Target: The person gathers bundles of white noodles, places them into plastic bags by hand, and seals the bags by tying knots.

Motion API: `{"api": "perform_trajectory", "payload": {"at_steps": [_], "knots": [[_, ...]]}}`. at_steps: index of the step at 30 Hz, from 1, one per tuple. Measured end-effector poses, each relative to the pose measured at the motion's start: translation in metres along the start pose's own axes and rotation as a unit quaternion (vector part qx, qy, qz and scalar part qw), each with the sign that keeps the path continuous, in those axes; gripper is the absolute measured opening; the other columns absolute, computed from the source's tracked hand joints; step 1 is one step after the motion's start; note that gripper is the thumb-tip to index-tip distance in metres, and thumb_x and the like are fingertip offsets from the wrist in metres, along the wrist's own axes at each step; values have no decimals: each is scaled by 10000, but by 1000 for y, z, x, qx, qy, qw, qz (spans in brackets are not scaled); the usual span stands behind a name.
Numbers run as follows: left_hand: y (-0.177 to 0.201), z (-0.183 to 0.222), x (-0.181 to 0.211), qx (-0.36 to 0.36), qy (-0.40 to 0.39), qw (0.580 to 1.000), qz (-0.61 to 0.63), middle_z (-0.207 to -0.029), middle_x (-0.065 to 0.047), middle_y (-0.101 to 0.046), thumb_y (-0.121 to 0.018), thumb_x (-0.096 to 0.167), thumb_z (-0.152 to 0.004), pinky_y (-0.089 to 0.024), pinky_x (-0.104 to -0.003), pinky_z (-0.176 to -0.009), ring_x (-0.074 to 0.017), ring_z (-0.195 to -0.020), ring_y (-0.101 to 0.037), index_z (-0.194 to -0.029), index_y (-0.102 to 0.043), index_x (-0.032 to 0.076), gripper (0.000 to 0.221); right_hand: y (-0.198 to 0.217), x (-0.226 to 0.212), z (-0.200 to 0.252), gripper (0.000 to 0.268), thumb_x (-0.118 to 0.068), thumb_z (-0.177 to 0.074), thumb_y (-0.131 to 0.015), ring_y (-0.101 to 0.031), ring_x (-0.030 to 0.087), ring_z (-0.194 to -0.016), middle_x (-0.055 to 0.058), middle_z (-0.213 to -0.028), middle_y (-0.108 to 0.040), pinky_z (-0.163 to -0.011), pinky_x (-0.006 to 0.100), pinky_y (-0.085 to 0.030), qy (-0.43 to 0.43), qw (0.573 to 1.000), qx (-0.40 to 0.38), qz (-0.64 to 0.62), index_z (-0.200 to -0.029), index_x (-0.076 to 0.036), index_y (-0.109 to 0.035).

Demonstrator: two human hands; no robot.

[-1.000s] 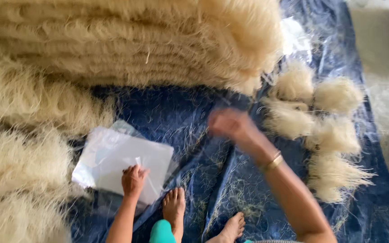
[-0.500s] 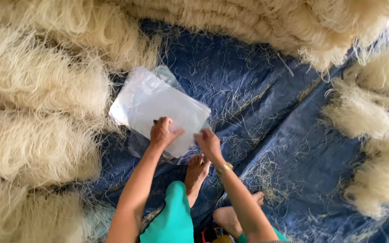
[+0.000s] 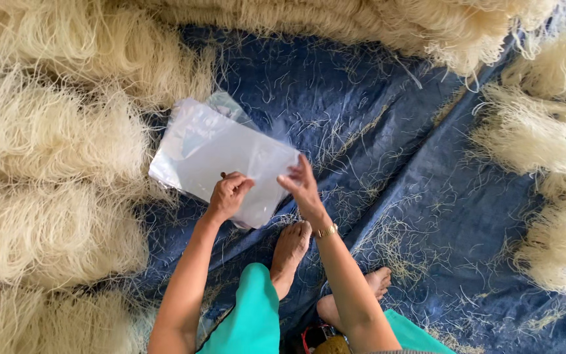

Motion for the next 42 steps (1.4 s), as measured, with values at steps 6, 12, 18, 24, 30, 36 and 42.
{"api": "perform_trajectory", "payload": {"at_steps": [6, 12, 18, 24, 30, 36, 42], "knots": [[5, -2, 16, -68, -18, 997, 12, -802, -105, -698, -689, 239, -972, -531, -341, -688, -245, -800, -667, -794, -705, 57, 255, 28, -14, -32, 261, -85, -779, -864, -622, 92, -748, 23, -784, -693, -708, 221, -492, 76, 996, -18, -52, -1004, -65, -734], [-28, 8, 34, 185, -110, 930, -299, -1054, -86, -612, -819, 250, -832, -486, -405, -857, -270, -962, -623, -1204, -626, 100, 445, 84, 12, -21, 172, -178, -819, -837, -530, 101, -464, 50, -524, -605, -448, 238, -417, 35, 985, 119, 120, -737, -61, -743], [-120, 21, 81, -16, 44, 994, 94, -760, -44, -700, -885, 273, -794, -535, -268, -631, -129, -675, -650, -965, -713, 76, 312, 110, 22, 22, 156, -158, -646, -857, -559, 181, -570, 5, -591, -571, -599, 273, -463, 143, 955, 120, 230, -648, -196, -705], [-111, 17, 95, -94, 157, 967, 178, -813, -158, -748, -843, 195, -868, -587, -342, -715, -214, -713, -700, -904, -780, 65, 148, 85, -43, 79, 108, -174, -713, -799, -706, 253, -715, 40, -693, -715, -708, 372, -529, 262, 930, 28, 256, -776, -157, -713], [-81, 21, 157, -82, -124, 989, -22, -696, -82, -698, -821, 184, -841, -532, -377, -651, -294, -706, -700, -673, -626, 119, 265, 115, -76, 126, 53, -91, -838, -736, -702, 219, -819, 52, -800, -733, -815, 361, -534, 303, 929, 39, 210, -856, -141, -742], [5, 52, 205, 25, -55, 997, 51, -824, -93, -719, -776, 85, -811, -513, -258, -621, -113, -706, -629, -691, -630, 93, 189, 142, -73, 180, 83, -93, -979, -631, -663, 160, -806, 59, -890, -703, -765, 336, -533, 254, 954, 93, 125, -1003, -92, -710], [87, 70, 161, 54, -54, 996, -51, -986, -187, -617, -609, -68, -911, -520, -389, -804, -220, -905, -595, -1344, -530, -99, 441, 141, 65, 226, 354, -302, -896, -696, -710, 458, -983, 277, -1111, -665, -888, 544, -582, 139, 775, 7, 617, -1109, -20, -719]]}}
Point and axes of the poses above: each hand's wrist, its own z-axis away from the middle knuckle, its own y-axis out of the back of the hand, x = y × z, the point moved 1 cm from there along -z, towards the middle knuckle
